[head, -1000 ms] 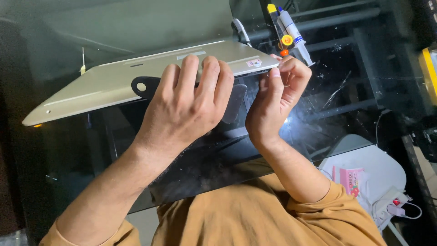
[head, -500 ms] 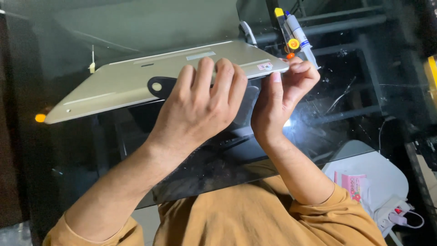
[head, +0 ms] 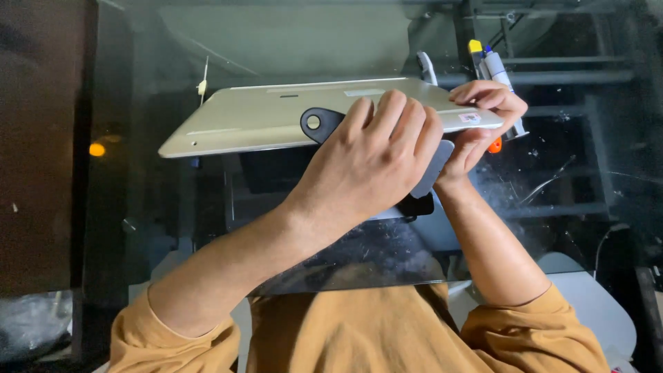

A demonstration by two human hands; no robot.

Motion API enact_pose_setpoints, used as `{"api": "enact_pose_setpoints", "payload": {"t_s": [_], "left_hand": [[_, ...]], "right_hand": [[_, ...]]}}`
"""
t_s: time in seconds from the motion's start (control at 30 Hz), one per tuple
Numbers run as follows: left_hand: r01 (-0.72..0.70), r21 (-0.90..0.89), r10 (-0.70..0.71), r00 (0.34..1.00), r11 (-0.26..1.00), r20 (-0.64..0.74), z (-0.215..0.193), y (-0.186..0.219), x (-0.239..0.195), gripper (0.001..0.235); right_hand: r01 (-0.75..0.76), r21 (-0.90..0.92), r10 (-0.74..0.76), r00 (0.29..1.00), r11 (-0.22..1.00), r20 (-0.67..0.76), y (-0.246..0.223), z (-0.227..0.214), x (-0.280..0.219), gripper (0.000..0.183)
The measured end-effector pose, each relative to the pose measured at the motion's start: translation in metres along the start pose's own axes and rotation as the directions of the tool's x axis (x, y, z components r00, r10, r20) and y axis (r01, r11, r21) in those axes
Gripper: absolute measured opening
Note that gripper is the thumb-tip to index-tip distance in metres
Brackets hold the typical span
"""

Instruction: The person uses a screwdriver to remove screws from the bottom of a laptop. They then use a plastic pry tool to carefully separate the bottom casing from the main body, working along the edges to release the clips.

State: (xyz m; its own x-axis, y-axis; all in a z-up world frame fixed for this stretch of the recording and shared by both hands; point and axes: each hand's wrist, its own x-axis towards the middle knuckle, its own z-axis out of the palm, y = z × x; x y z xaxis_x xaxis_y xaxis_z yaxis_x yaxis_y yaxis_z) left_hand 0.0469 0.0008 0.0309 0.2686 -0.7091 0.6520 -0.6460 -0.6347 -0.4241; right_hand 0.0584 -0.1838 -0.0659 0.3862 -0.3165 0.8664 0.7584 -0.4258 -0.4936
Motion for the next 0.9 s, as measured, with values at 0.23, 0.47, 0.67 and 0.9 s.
{"api": "enact_pose_setpoints", "payload": {"t_s": [0.23,0.47,0.67,0.9], "left_hand": [[0.361,-0.565,-0.506,0.854,0.742,-0.119,-0.085,-0.053,-0.091,0.037],[0.633,-0.219,-0.516,0.749,0.743,0.416,0.003,0.000,-0.192,0.032],[0.690,-0.049,-0.517,0.585,0.722,0.625,0.021,0.013,-0.206,0.076],[0.667,-0.083,-0.449,0.583,0.741,0.677,0.024,0.013,-0.210,0.093]], "right_hand": [[-0.022,0.001,0.022,1.000,1.000,-0.021,-0.001,0.005,0.003,0.054],[-0.039,0.068,0.042,0.998,0.997,-0.041,-0.001,0.010,0.008,0.055],[-0.035,0.058,0.035,0.999,0.998,-0.011,0.009,0.002,0.012,0.057],[-0.075,0.010,0.074,0.995,0.997,0.073,0.017,0.006,0.040,0.046]]}}
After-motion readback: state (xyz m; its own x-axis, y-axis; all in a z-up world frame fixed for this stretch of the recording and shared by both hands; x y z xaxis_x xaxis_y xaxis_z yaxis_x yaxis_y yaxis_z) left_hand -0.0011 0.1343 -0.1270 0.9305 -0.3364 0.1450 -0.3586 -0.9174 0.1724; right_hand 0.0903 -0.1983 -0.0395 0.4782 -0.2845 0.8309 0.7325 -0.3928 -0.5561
